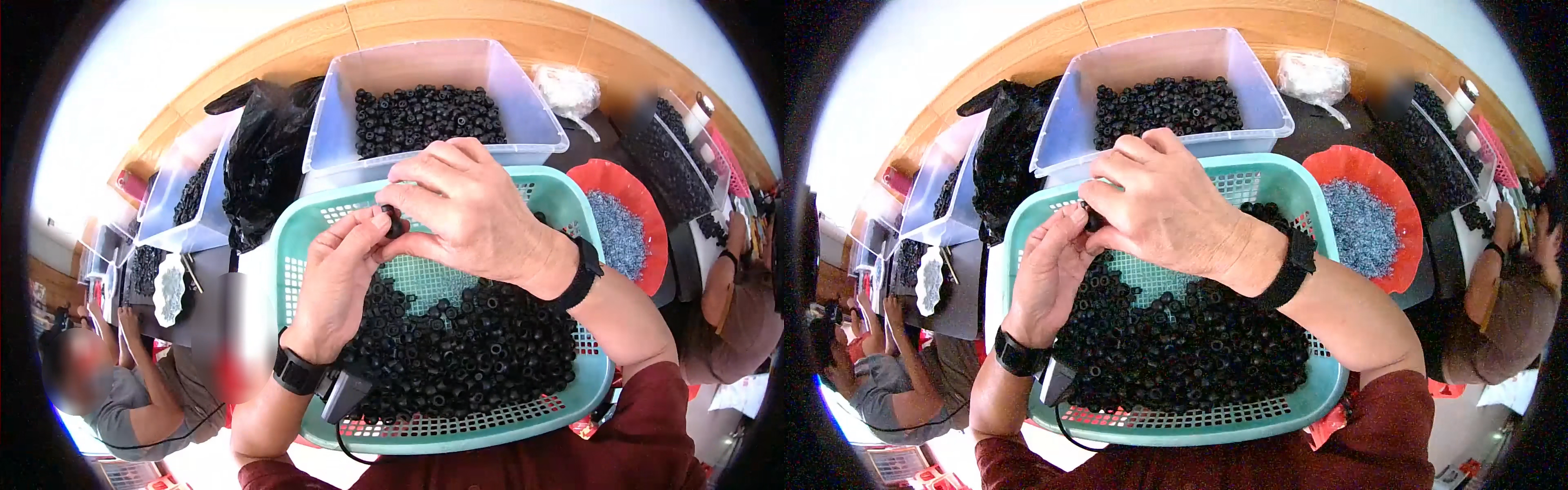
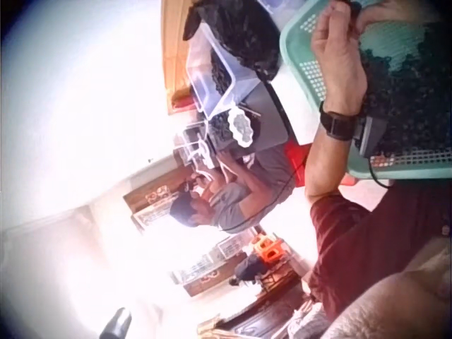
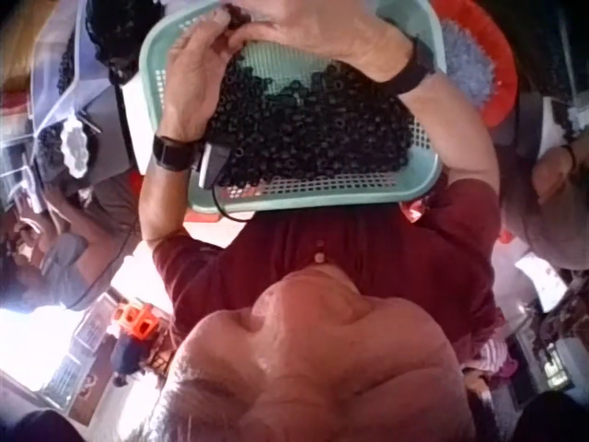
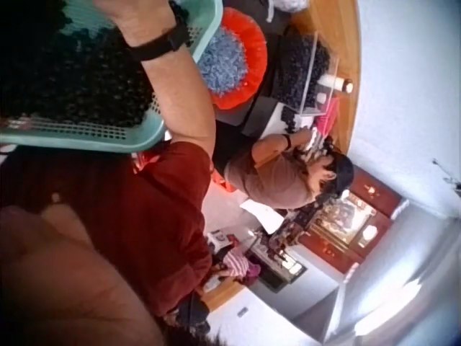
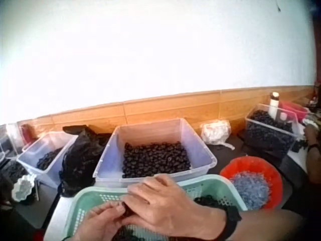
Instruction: Inspecting and sorting small black rubber or plastic components from a basket.
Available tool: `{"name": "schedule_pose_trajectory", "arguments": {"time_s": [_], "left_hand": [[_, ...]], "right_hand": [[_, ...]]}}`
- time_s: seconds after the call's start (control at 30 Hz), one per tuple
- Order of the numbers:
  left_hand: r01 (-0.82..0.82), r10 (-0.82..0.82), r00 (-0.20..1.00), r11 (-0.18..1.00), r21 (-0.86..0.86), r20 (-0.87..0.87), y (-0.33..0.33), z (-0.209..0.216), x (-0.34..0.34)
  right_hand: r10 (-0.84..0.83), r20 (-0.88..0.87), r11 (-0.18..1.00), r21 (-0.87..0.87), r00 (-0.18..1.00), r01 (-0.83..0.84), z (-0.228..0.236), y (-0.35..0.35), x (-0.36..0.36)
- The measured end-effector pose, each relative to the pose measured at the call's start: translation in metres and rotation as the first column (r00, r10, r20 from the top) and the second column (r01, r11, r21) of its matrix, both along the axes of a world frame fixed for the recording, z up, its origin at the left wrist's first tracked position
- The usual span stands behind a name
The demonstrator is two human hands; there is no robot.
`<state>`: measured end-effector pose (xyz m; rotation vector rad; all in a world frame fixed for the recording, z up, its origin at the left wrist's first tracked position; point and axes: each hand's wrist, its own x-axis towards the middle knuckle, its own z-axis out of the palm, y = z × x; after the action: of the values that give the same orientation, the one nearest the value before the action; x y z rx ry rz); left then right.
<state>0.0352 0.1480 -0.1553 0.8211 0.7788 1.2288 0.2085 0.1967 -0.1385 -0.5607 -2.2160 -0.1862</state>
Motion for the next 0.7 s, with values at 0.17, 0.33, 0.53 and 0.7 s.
{"name": "schedule_pose_trajectory", "arguments": {"time_s": [0.17,0.33,0.53,0.7], "left_hand": [[0.039,-0.039,0.999,0.999,-0.008,-0.018,0.0022,-0.0001,0.0],[0.111,-0.111,0.993,0.994,0.004,-0.034,-0.0002,0.0018,0.0006],[0.008,0.019,0.965,0.995,0.102,-0.26,-0.0036,-0.0021,0.0003],[-0.041,0.075,0.958,0.991,0.128,-0.278,-0.0058,-0.0043,0.003]], "right_hand": [[0.055,0.005,0.998,0.03,0.998,-0.055,-0.0024,0.0031,0.0018],[0.017,-0.016,0.996,0.083,1.0,-0.016,-0.0013,0.0022,0.0041],[0.026,0.034,0.992,0.121,0.999,-0.03,-0.0017,-0.0028,0.0041],[0.038,0.061,0.982,0.184,0.997,-0.048,-0.0088,-0.0045,0.0012]]}}
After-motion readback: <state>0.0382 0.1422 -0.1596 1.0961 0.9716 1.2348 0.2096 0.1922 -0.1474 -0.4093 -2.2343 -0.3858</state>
